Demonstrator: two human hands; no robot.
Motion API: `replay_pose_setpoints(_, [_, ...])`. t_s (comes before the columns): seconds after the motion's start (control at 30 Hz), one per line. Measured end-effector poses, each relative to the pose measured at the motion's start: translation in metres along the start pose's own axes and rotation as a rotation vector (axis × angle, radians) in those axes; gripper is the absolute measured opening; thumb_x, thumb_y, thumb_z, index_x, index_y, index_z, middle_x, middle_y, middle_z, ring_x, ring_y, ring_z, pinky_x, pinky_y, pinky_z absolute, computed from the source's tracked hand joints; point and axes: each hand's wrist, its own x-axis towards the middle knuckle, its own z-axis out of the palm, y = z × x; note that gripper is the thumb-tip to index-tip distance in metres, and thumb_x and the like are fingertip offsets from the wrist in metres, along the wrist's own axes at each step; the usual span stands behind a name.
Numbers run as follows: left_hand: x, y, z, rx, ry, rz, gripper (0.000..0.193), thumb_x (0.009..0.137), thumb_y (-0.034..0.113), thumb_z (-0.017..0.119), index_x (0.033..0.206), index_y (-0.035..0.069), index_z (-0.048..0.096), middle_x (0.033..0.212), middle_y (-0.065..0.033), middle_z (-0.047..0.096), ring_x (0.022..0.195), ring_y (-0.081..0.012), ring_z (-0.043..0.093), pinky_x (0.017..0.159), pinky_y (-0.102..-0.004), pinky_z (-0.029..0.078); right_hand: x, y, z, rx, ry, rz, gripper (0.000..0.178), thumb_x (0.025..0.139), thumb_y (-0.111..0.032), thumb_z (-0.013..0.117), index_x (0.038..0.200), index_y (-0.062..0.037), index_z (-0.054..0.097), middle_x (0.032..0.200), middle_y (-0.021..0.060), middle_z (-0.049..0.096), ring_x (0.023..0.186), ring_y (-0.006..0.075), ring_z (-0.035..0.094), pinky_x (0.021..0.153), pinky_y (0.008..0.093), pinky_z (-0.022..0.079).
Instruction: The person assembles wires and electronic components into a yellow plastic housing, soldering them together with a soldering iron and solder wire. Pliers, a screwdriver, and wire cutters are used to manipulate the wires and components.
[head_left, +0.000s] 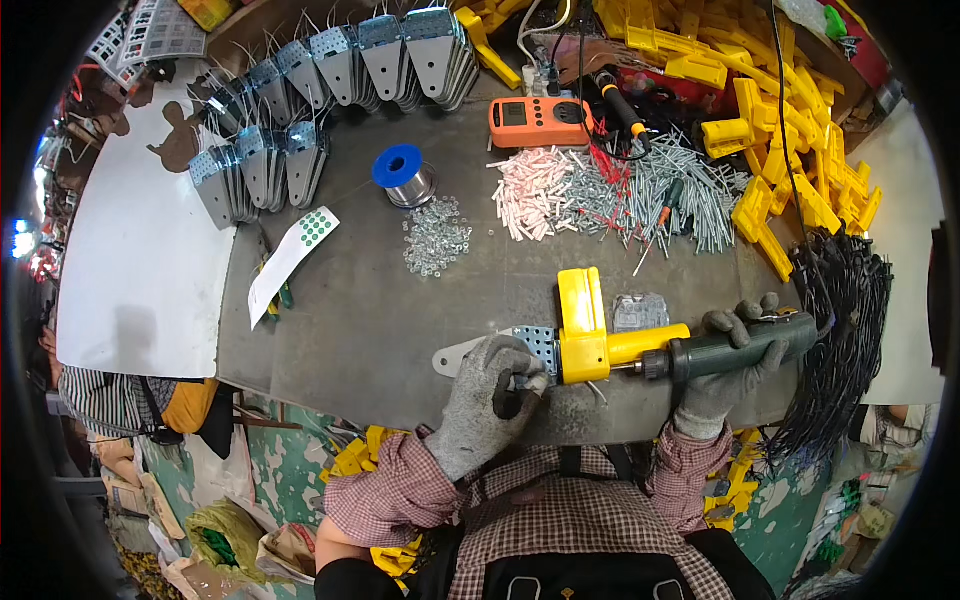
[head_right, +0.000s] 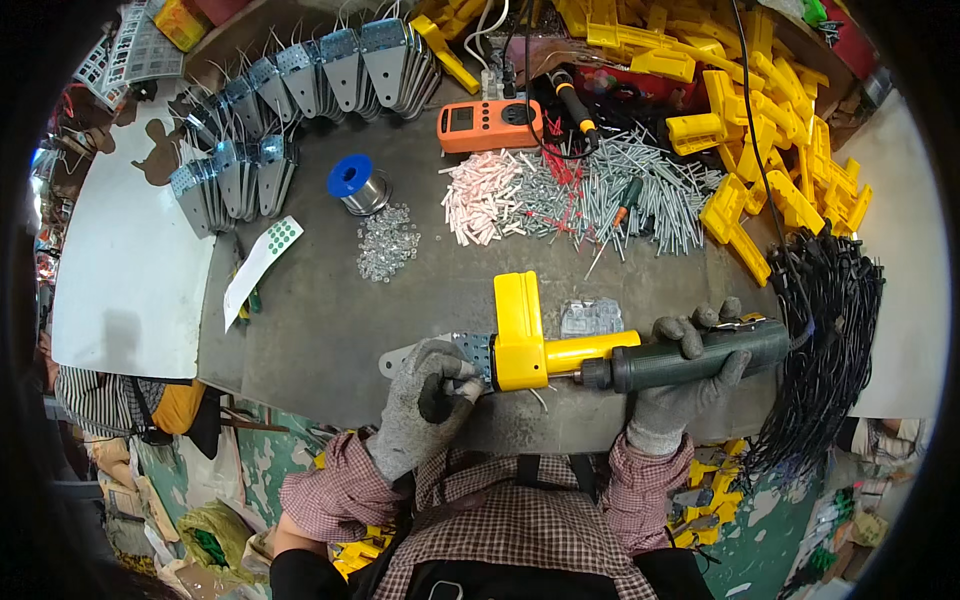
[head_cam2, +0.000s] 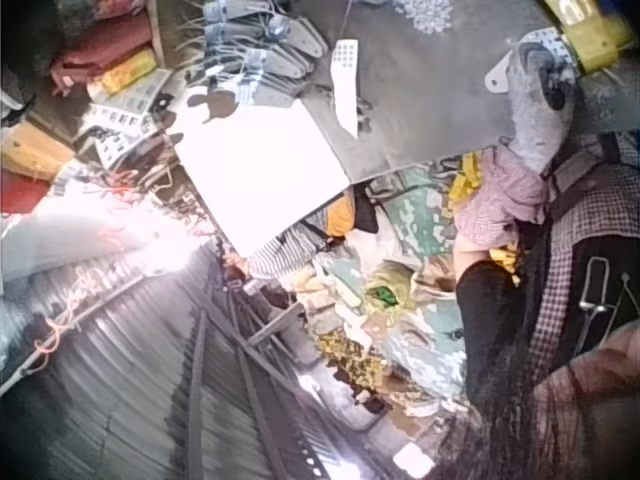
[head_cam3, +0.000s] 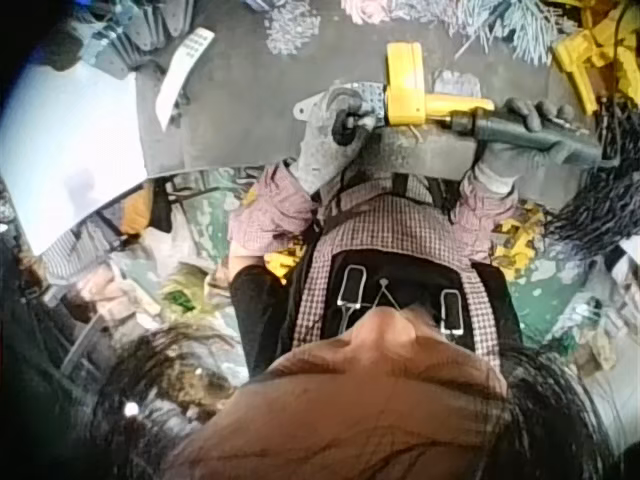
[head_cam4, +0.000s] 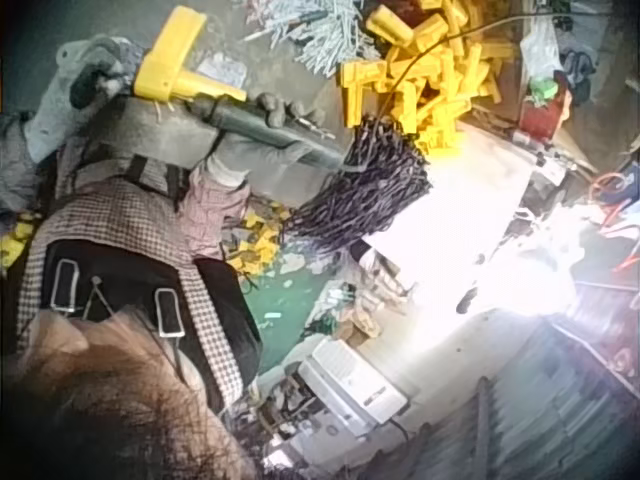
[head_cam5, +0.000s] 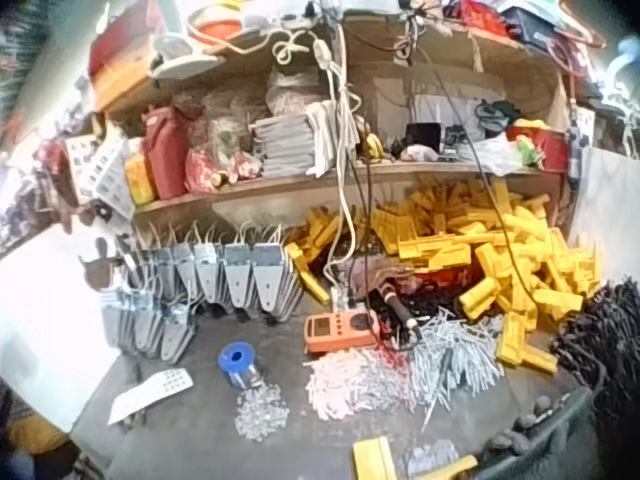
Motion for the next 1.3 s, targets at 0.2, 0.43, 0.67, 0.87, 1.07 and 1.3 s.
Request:
replay_pose_setpoints(0.2, [-0.002, -0.002, 0.013, -0.022, 0.076, 0.056, 0.028, 0.074, -0.001, 0.074, 0.091, 0.007, 0.053, 0.096, -0.0112, 0.059, 0.09, -0.0305, 0.058, 0.081, -0.041, 0.046, 0.001, 0.002, 0.006, 0.001, 0.026, -0.01, 0.041, 0.094, -0.027, 0.065, 0.126, -0.0067, 0.047, 0.097, 0.0073, 0.052, 0.076, 0.0148, 0.053, 0.093, 0.0382, 0.045])
replay_pose_setpoints(0.43, [-0.002, -0.002, 0.015, 0.026, 0.093, 0.083, 0.028, 0.073, -0.001, 0.074, 0.09, 0.008, 0.053, 0.095, -0.0107, 0.061, 0.088, -0.0317, 0.057, 0.08, -0.0428, 0.044, 0.003, 0.005, 0.006, 0.08, 0.019, 0.001, 0.031, 0.092, -0.025, 0.068, 0.106, -0.0054, 0.049, 0.083, 0.0035, 0.046, 0.073, 0.0137, 0.05, 0.087, 0.0365, 0.043])
replay_pose_setpoints(0.67, [0.007, -0.002, 0.002, -0.009, -0.007, 0.045, 0.023, 0.075, 0.002, 0.074, 0.091, 0.008, 0.059, 0.097, -0.0092, 0.062, 0.096, -0.0312, 0.06, 0.086, -0.0434, 0.045, 0.004, 0.003, 0.005, 0.08, 0.05, -0.004, 0.031, 0.092, -0.027, 0.068, 0.106, -0.0051, 0.05, 0.084, 0.0041, 0.046, 0.072, 0.014, 0.049, 0.087, 0.0368, 0.043])
replay_pose_setpoints(0.87, [0.018, -0.007, 0.002, -0.168, -0.132, 0.013, 0.023, 0.074, 0.003, 0.076, 0.091, 0.008, 0.061, 0.097, -0.0087, 0.062, 0.097, -0.0306, 0.06, 0.088, -0.0438, 0.046, 0.004, 0.0, 0.01, 0.048, 0.084, -0.037, 0.032, 0.092, -0.03, 0.067, 0.106, -0.0062, 0.05, 0.083, 0.003, 0.045, 0.072, 0.0133, 0.048, 0.086, 0.0361, 0.043])
replay_pose_setpoints(1.07, [0.011, 0.001, -0.001, -0.019, -0.089, -0.022, 0.016, 0.075, 0.015, 0.075, 0.083, 0.01, 0.062, 0.099, -0.008, 0.062, 0.095, -0.0332, 0.057, 0.084, -0.0456, 0.044, 0.0, 0.011, 0.009, 0.018, 0.075, -0.065, 0.037, 0.089, -0.037, 0.071, 0.103, -0.0093, 0.052, 0.08, -0.0005, 0.044, 0.065, 0.0093, 0.046, 0.078, 0.0313, 0.043])
replay_pose_setpoints(1.3, [0.017, 0.004, 0.01, -0.057, -0.078, 0.002, 0.016, 0.073, 0.01, 0.076, 0.084, 0.008, 0.064, 0.098, -0.0103, 0.063, 0.091, -0.0343, 0.06, 0.077, -0.0453, 0.046, 0.003, 0.006, 0.01, -0.016, 0.064, -0.108, 0.041, 0.09, -0.043, 0.068, 0.107, -0.0081, 0.054, 0.08, 0.003, 0.052, 0.069, 0.0135, 0.052, 0.078, 0.0306, 0.045])
